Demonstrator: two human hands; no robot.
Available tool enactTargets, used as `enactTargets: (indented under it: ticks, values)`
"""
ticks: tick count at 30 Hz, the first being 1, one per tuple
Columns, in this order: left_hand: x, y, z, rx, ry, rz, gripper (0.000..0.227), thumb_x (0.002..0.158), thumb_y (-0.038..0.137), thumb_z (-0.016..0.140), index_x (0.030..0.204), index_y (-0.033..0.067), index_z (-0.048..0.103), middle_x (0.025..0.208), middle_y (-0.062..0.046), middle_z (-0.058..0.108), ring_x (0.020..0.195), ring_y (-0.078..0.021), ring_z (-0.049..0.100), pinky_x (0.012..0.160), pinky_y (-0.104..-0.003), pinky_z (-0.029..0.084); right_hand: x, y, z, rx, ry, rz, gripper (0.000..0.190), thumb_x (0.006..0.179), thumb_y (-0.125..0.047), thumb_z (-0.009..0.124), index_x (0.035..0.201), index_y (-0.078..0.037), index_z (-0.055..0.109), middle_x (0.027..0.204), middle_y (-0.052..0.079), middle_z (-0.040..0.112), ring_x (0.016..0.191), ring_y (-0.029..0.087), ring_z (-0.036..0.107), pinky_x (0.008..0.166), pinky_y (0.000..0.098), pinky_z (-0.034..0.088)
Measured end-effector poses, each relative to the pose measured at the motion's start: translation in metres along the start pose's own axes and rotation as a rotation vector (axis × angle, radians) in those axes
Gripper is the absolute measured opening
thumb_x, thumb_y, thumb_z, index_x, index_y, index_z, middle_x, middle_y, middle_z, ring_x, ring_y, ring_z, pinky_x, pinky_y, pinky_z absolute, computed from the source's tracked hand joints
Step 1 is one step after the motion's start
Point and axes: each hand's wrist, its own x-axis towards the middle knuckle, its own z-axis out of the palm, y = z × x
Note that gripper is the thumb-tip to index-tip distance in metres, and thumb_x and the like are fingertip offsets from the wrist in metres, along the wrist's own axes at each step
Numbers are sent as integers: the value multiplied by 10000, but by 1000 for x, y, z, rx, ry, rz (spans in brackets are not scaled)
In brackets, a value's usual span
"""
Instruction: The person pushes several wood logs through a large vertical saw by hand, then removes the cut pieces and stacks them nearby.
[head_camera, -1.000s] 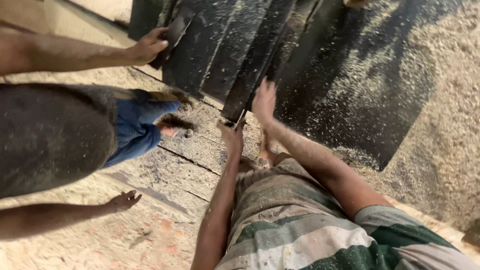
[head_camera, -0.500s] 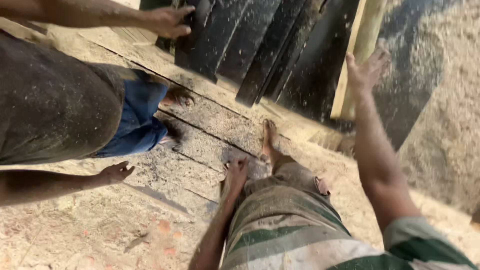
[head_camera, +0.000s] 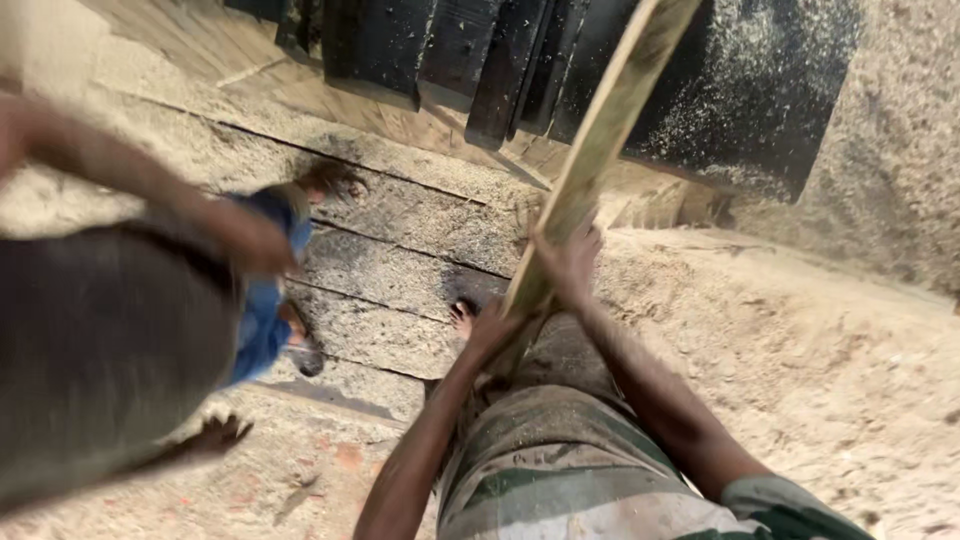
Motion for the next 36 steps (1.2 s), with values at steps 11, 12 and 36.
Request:
enactTargets:
  ticks: [11, 12, 36]
  values:
    - [9, -90, -25, -220, 152, 175, 654, 854, 481, 794, 1192, -67, 679, 1086, -161, 740, 949, -199, 690, 811, -331, 572, -6, 18, 65, -184, 131, -468, 1104, 976, -683, 626, 1682, -105, 4, 1285, 283, 424, 1113, 445, 532, 906, 596, 523]
    - [6, -80, -29, -190, 119, 154, 650, 840, 498, 787, 1190, -42, 695, 1083, -149, 754, 940, -199, 709, 808, -331, 577, -2, 18, 66, -205, 129, -458, 1119, 984, -684, 619, 1689, -114, -36, 1249, 275, 436, 1069, 430, 531, 889, 606, 523]
    - [179, 258, -32, 1186, 510, 765, 1176, 950, 505, 711, 1644, -95, -24, 1735, -314, -22, 1639, -444, -41, 1343, -572, 66, 247, -97, 16, -440, -57, -412, 1166, 963, -732, 552, 1419, 288, 218, 1353, 438, 366, 1243, 531, 459, 1070, 565, 424]
